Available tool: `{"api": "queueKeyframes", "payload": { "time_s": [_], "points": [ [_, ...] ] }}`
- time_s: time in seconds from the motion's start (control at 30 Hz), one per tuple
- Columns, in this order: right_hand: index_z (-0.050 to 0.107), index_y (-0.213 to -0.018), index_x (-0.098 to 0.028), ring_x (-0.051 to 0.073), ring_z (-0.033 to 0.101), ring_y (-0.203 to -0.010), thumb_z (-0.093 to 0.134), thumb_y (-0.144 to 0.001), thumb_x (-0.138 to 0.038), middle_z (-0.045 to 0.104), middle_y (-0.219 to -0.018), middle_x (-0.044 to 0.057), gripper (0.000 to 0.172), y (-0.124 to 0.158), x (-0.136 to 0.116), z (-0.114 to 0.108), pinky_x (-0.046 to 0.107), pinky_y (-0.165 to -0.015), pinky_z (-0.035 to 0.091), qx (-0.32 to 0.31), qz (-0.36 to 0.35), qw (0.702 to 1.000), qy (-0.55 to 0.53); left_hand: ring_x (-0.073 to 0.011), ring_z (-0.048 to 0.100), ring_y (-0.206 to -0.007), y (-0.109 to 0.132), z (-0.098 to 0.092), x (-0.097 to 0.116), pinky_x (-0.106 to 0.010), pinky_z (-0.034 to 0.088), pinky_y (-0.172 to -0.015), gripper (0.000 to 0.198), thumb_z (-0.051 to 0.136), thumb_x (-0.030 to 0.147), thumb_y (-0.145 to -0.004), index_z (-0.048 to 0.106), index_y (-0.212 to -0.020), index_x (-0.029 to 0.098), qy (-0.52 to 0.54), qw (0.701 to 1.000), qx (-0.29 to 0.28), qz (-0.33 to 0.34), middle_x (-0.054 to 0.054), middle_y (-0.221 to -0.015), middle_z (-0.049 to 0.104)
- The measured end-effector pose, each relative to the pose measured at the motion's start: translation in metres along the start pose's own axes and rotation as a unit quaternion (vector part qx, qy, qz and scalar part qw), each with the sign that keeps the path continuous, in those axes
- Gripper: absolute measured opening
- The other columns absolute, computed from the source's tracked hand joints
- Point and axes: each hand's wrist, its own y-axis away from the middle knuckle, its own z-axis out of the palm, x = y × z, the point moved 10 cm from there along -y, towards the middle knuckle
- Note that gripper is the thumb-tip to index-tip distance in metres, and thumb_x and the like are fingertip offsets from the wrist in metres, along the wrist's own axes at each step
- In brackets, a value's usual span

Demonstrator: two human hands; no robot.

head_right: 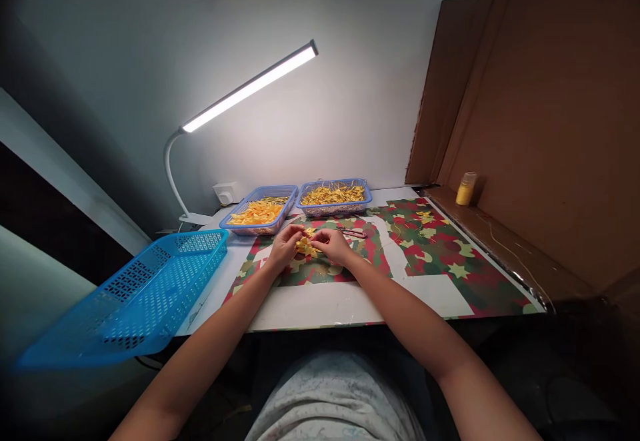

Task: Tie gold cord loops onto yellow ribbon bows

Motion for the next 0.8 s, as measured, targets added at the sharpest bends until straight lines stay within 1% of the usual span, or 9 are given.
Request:
{"api": "queueKeyframes", "payload": {
  "time_s": [0.07, 0.2, 0.3, 0.37, 0.43, 0.5, 0.6, 0.73, 0.8],
  "points": [
    [0.066, -0.076, -0.016, 0.015, 0.059, -0.067, 0.067, -0.075, -0.04, 0.068, -0.074, 0.004, 0.024, 0.0, 0.001, -0.001, 0.029, -0.061, 0.048, -0.007, 0.007, 1.0, -0.006, -0.0181, 0.063, -0.07, -0.002, -0.003, -0.002, -0.029, 0.051, -0.061, 0.023, 0.051, 0.039, -0.084, 0.061, -0.091, 0.019, 0.028, 0.999, -0.006, -0.014, -0.004, -0.078, 0.067],
    [0.067, -0.078, -0.016, 0.015, 0.059, -0.066, 0.064, -0.077, -0.037, 0.068, -0.076, 0.004, 0.022, 0.0, -0.001, -0.001, 0.028, -0.061, 0.047, -0.022, 0.008, 1.0, -0.007, -0.0186, 0.065, -0.076, 0.0, -0.001, 0.002, -0.028, 0.053, -0.065, 0.028, 0.063, 0.044, -0.078, 0.063, -0.091, 0.019, 0.013, 0.999, -0.043, 0.0, -0.005, -0.086, 0.068],
    [0.067, -0.081, -0.016, 0.015, 0.059, -0.067, 0.061, -0.079, -0.035, 0.068, -0.077, 0.004, 0.02, 0.0, -0.003, 0.0, 0.028, -0.061, 0.047, -0.026, -0.001, 1.0, 0.005, -0.0159, 0.064, -0.069, 0.005, 0.008, 0.001, -0.026, 0.053, -0.058, 0.035, 0.067, 0.046, -0.076, 0.063, -0.097, 0.018, -0.003, 0.996, -0.091, -0.012, -0.004, -0.084, 0.068],
    [0.065, -0.083, -0.016, 0.015, 0.059, -0.066, 0.058, -0.08, -0.032, 0.067, -0.078, 0.004, 0.018, 0.0, -0.005, 0.0, 0.028, -0.061, 0.047, -0.023, -0.009, 0.999, 0.022, -0.0135, 0.062, -0.063, 0.009, 0.012, -0.002, -0.024, 0.053, -0.053, 0.037, 0.068, 0.045, -0.075, 0.063, -0.099, 0.017, -0.005, 0.994, -0.108, -0.027, -0.004, -0.083, 0.067],
    [0.063, -0.084, -0.016, 0.014, 0.057, -0.065, 0.06, -0.079, -0.029, 0.066, -0.079, 0.003, 0.014, 0.002, -0.009, -0.001, 0.027, -0.06, 0.046, -0.017, -0.021, 0.999, 0.046, -0.0133, 0.062, -0.063, 0.01, 0.01, -0.002, -0.023, 0.053, -0.051, 0.036, 0.068, 0.044, -0.075, 0.065, -0.098, 0.017, -0.01, 0.995, -0.097, -0.027, -0.005, -0.084, 0.066],
    [0.062, -0.083, -0.017, 0.014, 0.055, -0.067, 0.063, -0.075, -0.024, 0.065, -0.08, 0.003, 0.01, 0.005, -0.015, -0.003, 0.027, -0.063, 0.045, -0.015, -0.039, 0.996, 0.077, -0.0145, 0.062, -0.066, 0.009, 0.007, 0.001, -0.023, 0.053, -0.051, 0.033, 0.068, 0.042, -0.074, 0.067, -0.095, 0.017, -0.024, 0.996, -0.081, -0.013, -0.005, -0.082, 0.066],
    [0.063, -0.08, -0.018, 0.014, 0.054, -0.071, 0.065, -0.074, -0.018, 0.064, -0.083, 0.002, 0.007, 0.009, -0.023, -0.002, 0.028, -0.067, 0.044, -0.024, -0.065, 0.99, 0.121, -0.0151, 0.062, -0.068, 0.009, 0.006, 0.006, -0.023, 0.052, -0.052, 0.027, 0.067, 0.038, -0.076, 0.069, -0.092, 0.017, -0.045, 0.996, -0.077, 0.011, -0.005, -0.081, 0.066],
    [0.064, -0.084, -0.019, 0.015, 0.055, -0.073, 0.062, -0.076, -0.013, 0.065, -0.084, 0.002, 0.01, 0.011, -0.028, 0.001, 0.028, -0.069, 0.043, -0.039, -0.083, 0.982, 0.166, -0.0158, 0.062, -0.071, 0.01, 0.005, 0.013, -0.025, 0.052, -0.059, 0.019, 0.066, 0.032, -0.076, 0.072, -0.087, 0.017, -0.091, 0.993, -0.069, 0.043, -0.006, -0.082, 0.068],
    [0.063, -0.082, -0.018, 0.015, 0.055, -0.073, 0.063, -0.077, -0.012, 0.065, -0.082, 0.002, 0.008, 0.01, -0.028, 0.002, 0.028, -0.069, 0.042, -0.04, -0.085, 0.978, 0.186, -0.0163, 0.062, -0.072, 0.01, 0.006, 0.017, -0.026, 0.052, -0.063, 0.016, 0.065, 0.029, -0.076, 0.072, -0.085, 0.018, -0.112, 0.99, -0.066, 0.055, -0.005, -0.081, 0.069]
  ]
}}
